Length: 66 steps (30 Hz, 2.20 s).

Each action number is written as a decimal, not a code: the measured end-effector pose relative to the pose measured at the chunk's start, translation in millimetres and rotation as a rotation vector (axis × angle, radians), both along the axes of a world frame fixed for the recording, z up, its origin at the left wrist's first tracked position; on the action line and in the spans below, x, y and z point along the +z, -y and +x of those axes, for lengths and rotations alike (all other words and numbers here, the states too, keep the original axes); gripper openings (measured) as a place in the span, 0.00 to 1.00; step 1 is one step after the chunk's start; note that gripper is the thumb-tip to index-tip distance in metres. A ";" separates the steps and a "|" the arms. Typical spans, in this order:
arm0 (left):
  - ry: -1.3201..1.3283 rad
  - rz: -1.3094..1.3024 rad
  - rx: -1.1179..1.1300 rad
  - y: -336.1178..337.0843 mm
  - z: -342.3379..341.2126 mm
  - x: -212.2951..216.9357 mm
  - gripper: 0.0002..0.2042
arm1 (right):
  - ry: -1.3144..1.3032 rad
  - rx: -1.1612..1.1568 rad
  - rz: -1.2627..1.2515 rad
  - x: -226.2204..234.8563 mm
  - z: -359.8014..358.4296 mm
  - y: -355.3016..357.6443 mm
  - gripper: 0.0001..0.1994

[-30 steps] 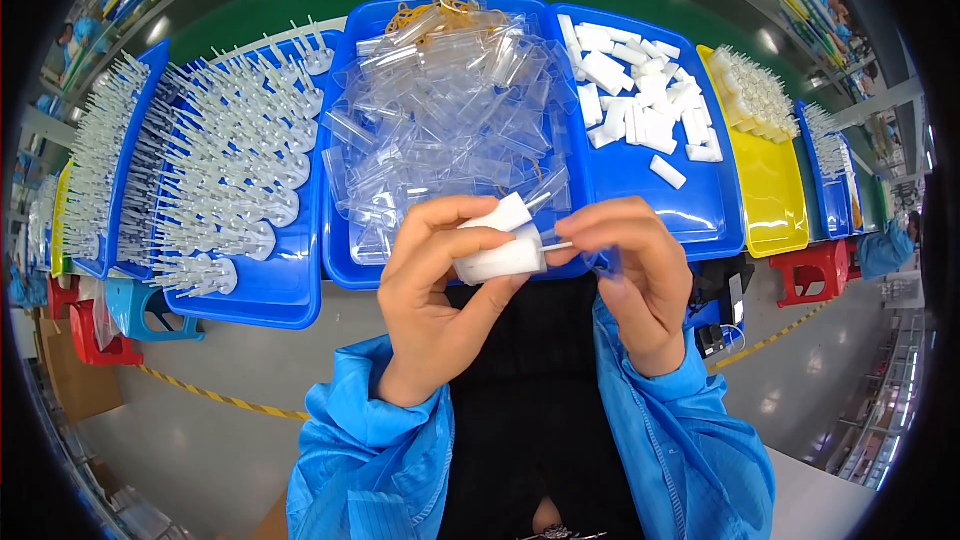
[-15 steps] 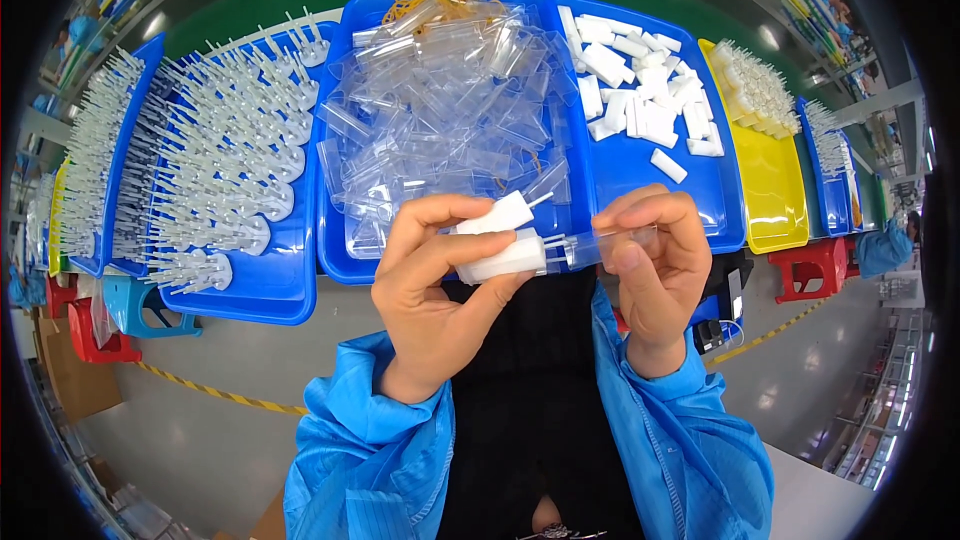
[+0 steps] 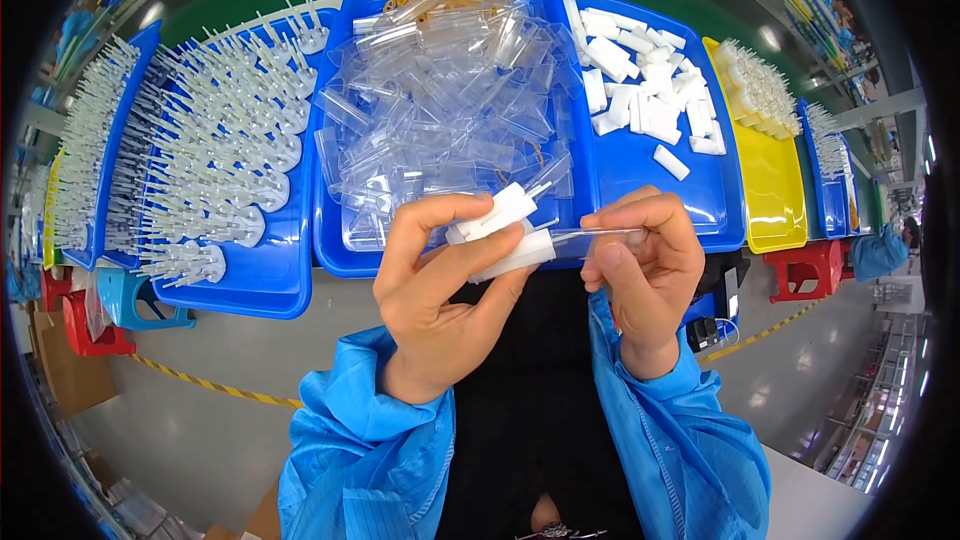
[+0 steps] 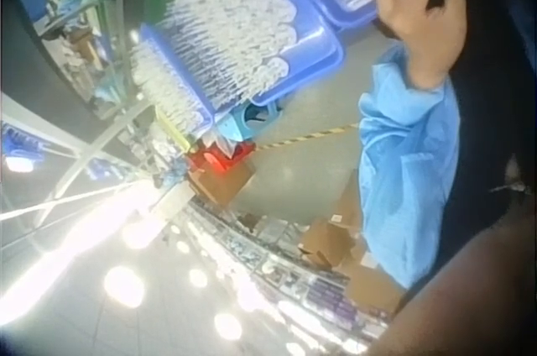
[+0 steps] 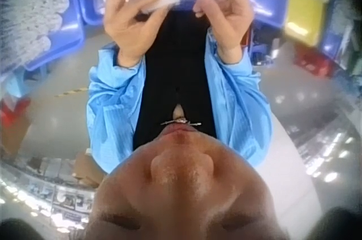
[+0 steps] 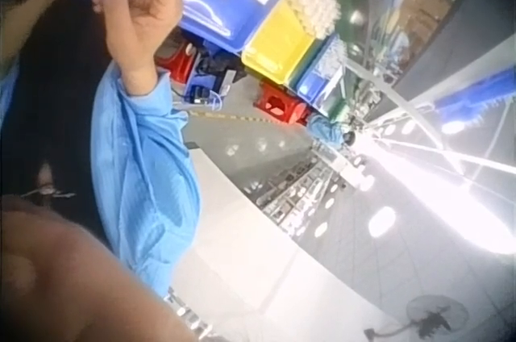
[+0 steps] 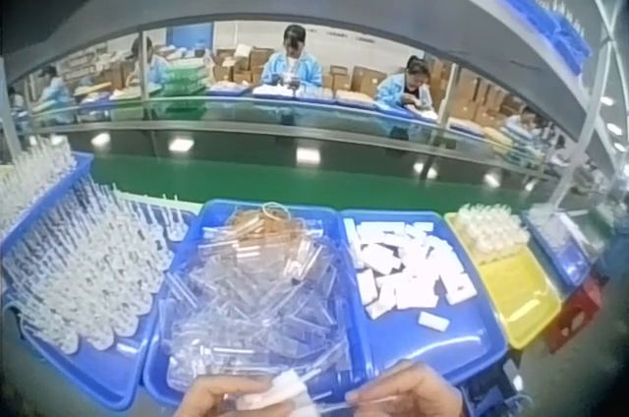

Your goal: The person slides clear plastic sleeves onto white components by hand, gathers them into bundles, secures each bundle with a rubber band, and places the finished bundles onto a tray.

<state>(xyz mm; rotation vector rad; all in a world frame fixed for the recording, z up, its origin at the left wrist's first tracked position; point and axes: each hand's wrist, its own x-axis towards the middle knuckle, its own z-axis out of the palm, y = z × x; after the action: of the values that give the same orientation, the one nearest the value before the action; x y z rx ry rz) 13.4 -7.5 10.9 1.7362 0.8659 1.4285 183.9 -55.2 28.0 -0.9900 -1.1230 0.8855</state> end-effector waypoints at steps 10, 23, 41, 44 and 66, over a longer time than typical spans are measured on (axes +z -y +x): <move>-0.055 0.064 -0.037 -0.7 -2.1 5.4 0.14 | 0.074 -0.025 0.044 -2.7 -1.1 -1.6 0.09; -0.049 0.102 -0.074 0.0 3.3 0.0 0.19 | -0.081 -0.055 -0.003 -13.4 -4.7 -9.5 0.24; -0.005 0.377 -0.002 6.5 21.0 -30.5 0.38 | 0.900 -0.438 0.325 -11.9 -27.9 -14.3 0.38; -0.007 0.229 0.133 4.2 11.3 -24.5 0.29 | 0.793 -0.184 0.225 -5.1 -14.3 -24.2 0.40; 0.345 -0.060 -0.039 -7.2 -18.4 -17.9 0.09 | 1.148 -0.249 0.110 -21.8 23.4 -50.6 0.13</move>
<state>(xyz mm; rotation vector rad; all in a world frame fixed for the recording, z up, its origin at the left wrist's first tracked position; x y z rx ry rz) -5.1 -0.3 -6.9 1.3978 0.6765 1.5981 207.3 -4.6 6.2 -1.5547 -1.8980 -0.0358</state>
